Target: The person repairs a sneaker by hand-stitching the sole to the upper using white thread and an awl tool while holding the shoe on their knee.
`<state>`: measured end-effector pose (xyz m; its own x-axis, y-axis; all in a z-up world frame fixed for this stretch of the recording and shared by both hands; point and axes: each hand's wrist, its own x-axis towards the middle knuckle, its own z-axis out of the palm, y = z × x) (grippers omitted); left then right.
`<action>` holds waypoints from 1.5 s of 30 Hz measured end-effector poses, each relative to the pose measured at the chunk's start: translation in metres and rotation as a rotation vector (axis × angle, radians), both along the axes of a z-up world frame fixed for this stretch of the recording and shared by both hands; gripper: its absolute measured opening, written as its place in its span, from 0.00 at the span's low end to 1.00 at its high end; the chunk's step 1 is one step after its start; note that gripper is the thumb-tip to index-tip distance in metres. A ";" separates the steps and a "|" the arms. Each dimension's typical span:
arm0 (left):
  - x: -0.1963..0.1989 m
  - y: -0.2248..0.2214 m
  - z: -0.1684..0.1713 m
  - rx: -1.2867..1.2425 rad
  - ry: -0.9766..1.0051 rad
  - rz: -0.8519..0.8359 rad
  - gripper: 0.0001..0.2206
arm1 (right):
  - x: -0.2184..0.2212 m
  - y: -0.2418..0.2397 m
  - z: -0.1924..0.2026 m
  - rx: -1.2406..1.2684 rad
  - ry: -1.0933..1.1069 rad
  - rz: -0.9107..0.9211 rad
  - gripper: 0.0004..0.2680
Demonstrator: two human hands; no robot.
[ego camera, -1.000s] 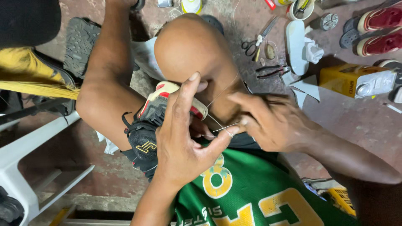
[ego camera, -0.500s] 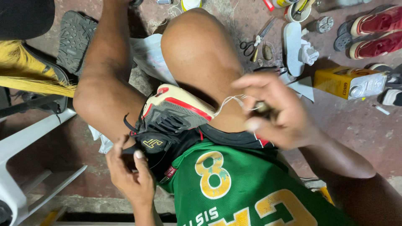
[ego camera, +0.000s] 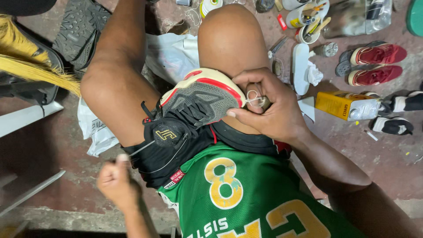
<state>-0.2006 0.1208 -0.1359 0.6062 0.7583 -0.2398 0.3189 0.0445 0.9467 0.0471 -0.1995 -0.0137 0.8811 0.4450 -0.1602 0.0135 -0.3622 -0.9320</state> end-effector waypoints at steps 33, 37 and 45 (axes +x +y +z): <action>0.107 -0.044 0.070 0.350 0.210 -0.655 0.08 | 0.005 0.005 -0.008 0.090 0.113 0.002 0.20; 0.097 -0.037 0.067 0.335 0.076 -0.629 0.12 | 0.009 0.003 -0.008 0.103 0.101 0.027 0.20; 0.090 -0.049 0.065 -0.428 -0.080 -0.139 0.10 | 0.011 0.004 -0.003 0.103 0.090 0.054 0.20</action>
